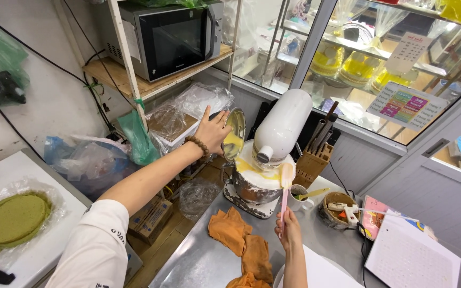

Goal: Preparing cake batter by mixing ingredients in a bowl and pouring the mixture into a stand mixer.

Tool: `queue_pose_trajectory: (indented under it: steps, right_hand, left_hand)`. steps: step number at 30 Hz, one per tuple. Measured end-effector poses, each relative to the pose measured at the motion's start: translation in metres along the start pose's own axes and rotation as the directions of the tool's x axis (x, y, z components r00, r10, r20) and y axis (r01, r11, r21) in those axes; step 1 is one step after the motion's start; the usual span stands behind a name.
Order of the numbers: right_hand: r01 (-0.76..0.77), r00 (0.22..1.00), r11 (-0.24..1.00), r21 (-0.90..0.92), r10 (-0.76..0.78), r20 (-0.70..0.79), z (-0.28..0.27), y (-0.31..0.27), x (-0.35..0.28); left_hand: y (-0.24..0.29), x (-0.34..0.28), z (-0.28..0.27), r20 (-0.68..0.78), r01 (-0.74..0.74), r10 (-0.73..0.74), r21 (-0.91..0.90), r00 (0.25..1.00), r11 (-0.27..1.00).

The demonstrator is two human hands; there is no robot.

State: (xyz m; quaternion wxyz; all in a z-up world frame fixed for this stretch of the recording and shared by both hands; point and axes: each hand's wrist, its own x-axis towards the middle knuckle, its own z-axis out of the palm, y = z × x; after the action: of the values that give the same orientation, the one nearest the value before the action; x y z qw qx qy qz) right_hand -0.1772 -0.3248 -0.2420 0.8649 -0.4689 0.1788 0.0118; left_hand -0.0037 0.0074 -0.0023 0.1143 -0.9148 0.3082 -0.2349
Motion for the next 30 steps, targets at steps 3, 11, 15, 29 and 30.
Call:
queue_pose_trajectory:
  steps: [3,11,15,29,30]
  right_hand:
    - [0.028,0.999,0.999,-0.038,-0.029,-0.026,-0.006,0.002,-0.001]
    - [-0.025,0.992,0.868,-0.495,-0.039,-0.119,-0.050,-0.028,-0.038]
    - [-0.063,0.981,0.745,-0.665,-0.077,-0.180,-0.079,-0.042,-0.068]
    - [0.029,0.996,0.423,-0.906,-0.092,-0.011,-0.006,-0.030,-0.107]
    - [0.044,0.997,0.453,-0.890,-0.083,0.007,0.008,-0.027,-0.103]
  left_hand:
    - [-0.001,-0.002,0.001,0.000,0.003,-0.003,-0.004,1.000,1.000]
    - [0.001,-0.004,-0.004,-0.028,0.001,-0.001,-0.023,1.000,1.000]
    - [0.002,-0.004,-0.005,-0.040,0.022,-0.024,-0.053,0.999,0.998]
    - [-0.015,-0.064,-0.002,0.218,0.460,-0.408,-0.491,0.887,0.740]
    - [-0.016,-0.076,-0.006,0.217,0.481,-0.435,-0.523,0.874,0.704]
